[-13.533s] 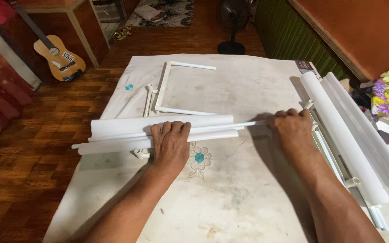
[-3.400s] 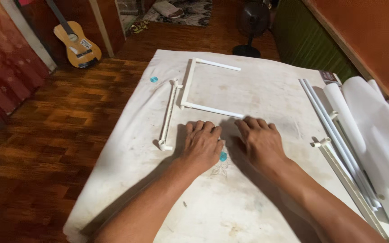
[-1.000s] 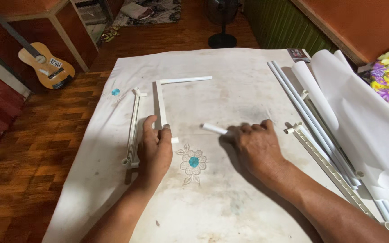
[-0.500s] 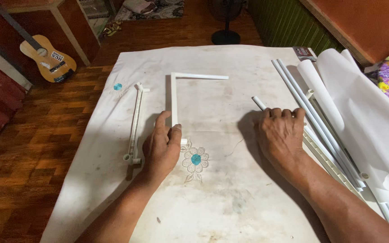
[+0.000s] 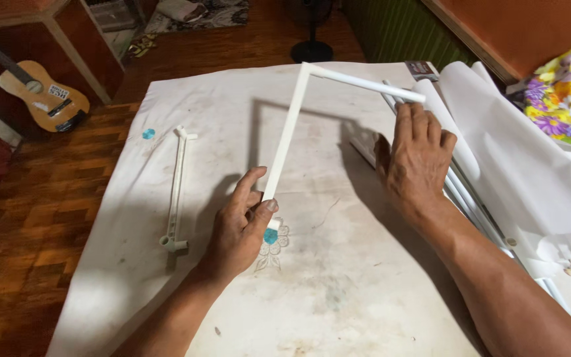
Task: The person takes apart a white plastic-and-fabric rack on a table, pulling bars out of the frame, detaching side rails, folding the fabric panels, and stacking the removed tubes and rails into a pile on the table.
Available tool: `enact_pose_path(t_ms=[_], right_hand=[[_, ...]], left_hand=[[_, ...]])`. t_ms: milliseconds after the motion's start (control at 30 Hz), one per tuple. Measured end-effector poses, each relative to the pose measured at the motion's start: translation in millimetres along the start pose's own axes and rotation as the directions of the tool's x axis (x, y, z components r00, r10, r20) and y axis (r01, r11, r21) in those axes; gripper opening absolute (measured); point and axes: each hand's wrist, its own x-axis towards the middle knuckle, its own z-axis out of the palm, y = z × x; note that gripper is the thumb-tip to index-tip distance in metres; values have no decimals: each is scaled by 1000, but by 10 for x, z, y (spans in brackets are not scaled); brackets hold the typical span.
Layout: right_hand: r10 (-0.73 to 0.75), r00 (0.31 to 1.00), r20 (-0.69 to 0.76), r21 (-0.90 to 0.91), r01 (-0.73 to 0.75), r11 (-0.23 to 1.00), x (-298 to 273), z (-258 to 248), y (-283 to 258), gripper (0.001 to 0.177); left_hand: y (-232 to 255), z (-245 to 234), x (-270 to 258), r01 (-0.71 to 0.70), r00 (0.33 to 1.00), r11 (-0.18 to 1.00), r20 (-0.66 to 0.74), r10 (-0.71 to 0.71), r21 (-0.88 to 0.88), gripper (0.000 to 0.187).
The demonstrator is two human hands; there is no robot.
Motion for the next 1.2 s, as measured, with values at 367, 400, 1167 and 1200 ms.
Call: enact_pose_path(t_ms=[367, 400, 1167, 1200], right_hand=[[97, 995, 21, 141, -99, 985, 87, -112, 141, 33], [49, 996, -74, 91, -42, 995, 67, -102, 156, 34], [-22, 994, 111, 291, -12, 957, -89, 103, 52, 17], [-11, 994, 112, 280, -21, 960, -88, 104, 50, 18]], left_hand=[[47, 29, -3, 79, 995, 983, 48, -88, 166, 52], [50, 28, -9, 87, 994, 982, 57, -98, 169, 52], [-85, 67, -36, -25, 968, 875, -207, 143, 483, 27], [-91, 76, -49, -31, 965, 871, -212, 154, 490, 27]])
